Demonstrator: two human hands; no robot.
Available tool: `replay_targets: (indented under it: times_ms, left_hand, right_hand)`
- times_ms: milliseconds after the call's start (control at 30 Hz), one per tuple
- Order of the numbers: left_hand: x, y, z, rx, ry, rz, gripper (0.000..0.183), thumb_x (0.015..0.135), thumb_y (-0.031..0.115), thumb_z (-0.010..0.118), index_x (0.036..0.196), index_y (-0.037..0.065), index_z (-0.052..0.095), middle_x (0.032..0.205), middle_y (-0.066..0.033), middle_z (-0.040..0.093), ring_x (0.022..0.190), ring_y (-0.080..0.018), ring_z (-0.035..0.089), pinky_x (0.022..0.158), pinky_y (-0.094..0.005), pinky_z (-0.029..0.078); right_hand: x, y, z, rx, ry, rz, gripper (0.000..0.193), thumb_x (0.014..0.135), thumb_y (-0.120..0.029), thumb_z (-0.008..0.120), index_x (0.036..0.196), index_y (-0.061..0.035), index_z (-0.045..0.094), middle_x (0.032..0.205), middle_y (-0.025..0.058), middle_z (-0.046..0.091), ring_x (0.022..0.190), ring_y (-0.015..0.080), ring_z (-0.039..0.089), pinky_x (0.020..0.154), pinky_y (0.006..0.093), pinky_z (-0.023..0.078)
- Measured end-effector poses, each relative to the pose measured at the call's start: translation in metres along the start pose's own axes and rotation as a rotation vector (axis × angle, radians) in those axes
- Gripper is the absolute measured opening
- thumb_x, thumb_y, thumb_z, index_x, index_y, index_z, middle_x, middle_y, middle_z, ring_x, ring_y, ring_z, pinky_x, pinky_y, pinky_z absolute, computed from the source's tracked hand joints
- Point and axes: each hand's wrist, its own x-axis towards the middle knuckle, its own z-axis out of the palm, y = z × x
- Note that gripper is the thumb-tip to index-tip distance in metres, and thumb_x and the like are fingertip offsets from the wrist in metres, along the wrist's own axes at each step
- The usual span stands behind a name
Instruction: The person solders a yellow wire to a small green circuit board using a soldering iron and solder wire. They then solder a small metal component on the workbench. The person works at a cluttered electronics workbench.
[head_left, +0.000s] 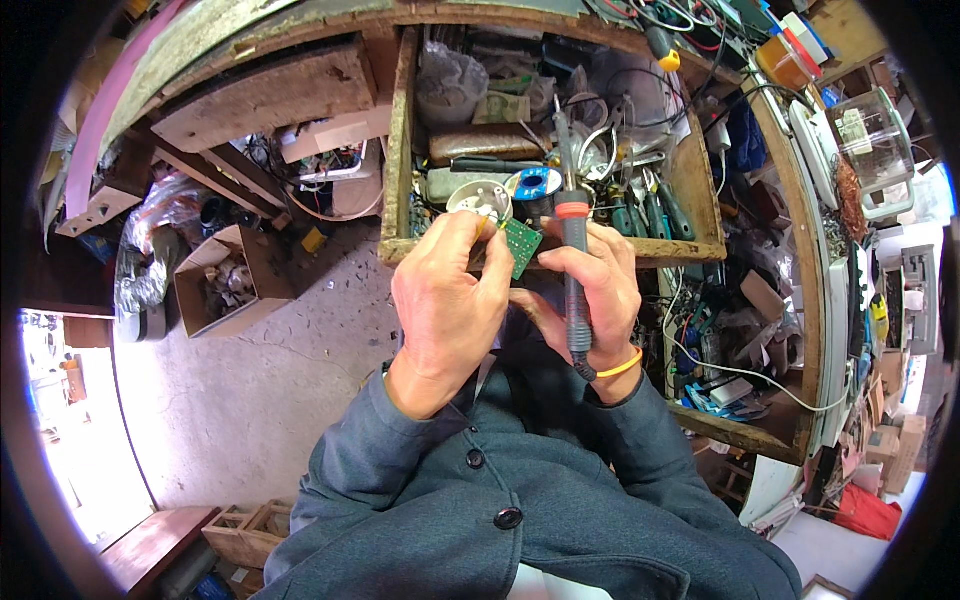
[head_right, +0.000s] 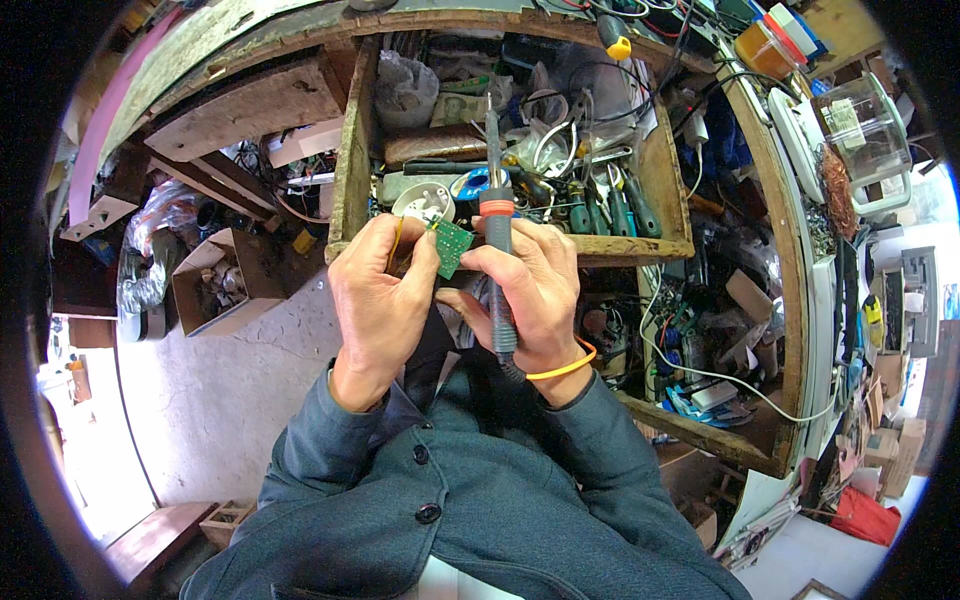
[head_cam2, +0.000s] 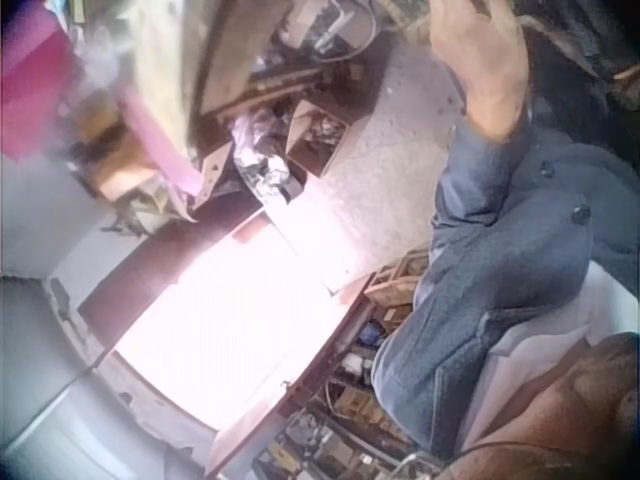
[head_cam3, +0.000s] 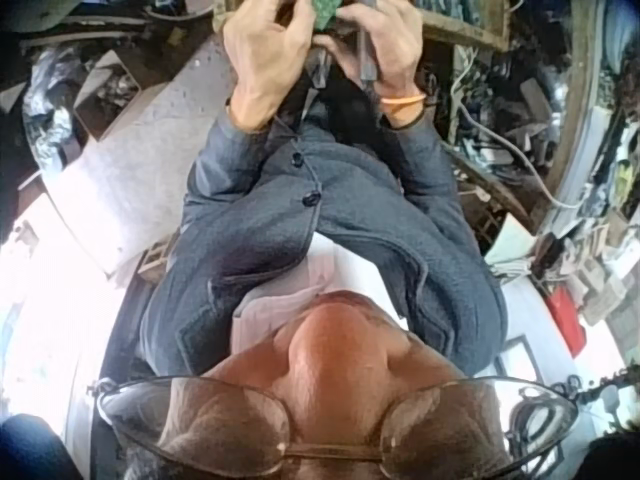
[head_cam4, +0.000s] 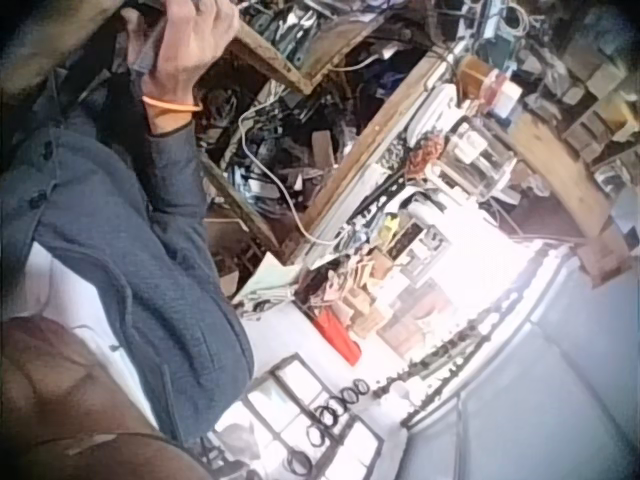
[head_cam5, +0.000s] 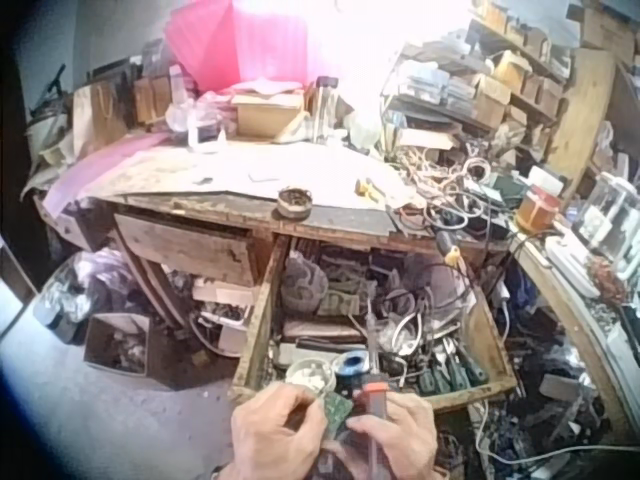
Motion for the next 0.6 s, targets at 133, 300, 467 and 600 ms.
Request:
replay_targets:
  times_ms: [133,300,467,600]
  left_hand:
    - [-0.0003,-0.0006,-0.0004,-0.015,-0.015,-0.032,0.012,0.091,0.007,0.077,0.092,0.003,0.066,0.088,-0.0153,0.068,0.076,-0.0366,0.068,0.067,-0.0430,0.053]
    - [-0.0015,-0.0039,0.0015,-0.003,-0.008,-0.018,0.013,0.091,0.008,0.078,0.092,0.003,0.066,0.088,-0.0151,0.068,0.076,-0.0364,0.068,0.067,-0.0434,0.053]
    - [-0.0004,-0.0007,-0.0003,-0.008,-0.022,-0.029,0.012,0.092,0.009,0.078,0.093,0.003,0.067,0.089,-0.0147,0.069,0.076,-0.0368,0.069,0.067,-0.0436,0.054]
    - [0.0015,-0.0001,-0.0040,0.018,-0.051,-0.017,0.012,0.093,0.010,0.078,0.096,0.004,0.068,0.091,-0.0144,0.070,0.079,-0.0369,0.070,0.068,-0.0443,0.054]
  right_hand:
    - [-0.0002,0.0022,0.0068,0.005,0.005,-0.007,0.042,0.082,-0.026,0.091,0.115,-0.0135,0.069,0.114,0.0112,0.077,0.107,0.0334,0.071,0.098,0.0481,0.050]
    - [-0.0001,0.0020,0.0087,0.012,0.029,-0.009,0.039,0.083,-0.022,0.089,0.115,-0.0131,0.069,0.112,0.0109,0.077,0.105,0.0332,0.071,0.099,0.0488,0.050]
    - [-0.0004,0.0026,0.0099,0.040,0.042,-0.001,0.038,0.084,-0.019,0.090,0.115,-0.0128,0.069,0.112,0.0110,0.077,0.105,0.0325,0.072,0.100,0.0490,0.050]
    - [-0.0003,0.0026,0.0104,0.028,0.049,-0.003,0.039,0.084,-0.019,0.090,0.116,-0.0131,0.069,0.112,0.0110,0.078,0.106,0.0321,0.072,0.101,0.0489,0.051]
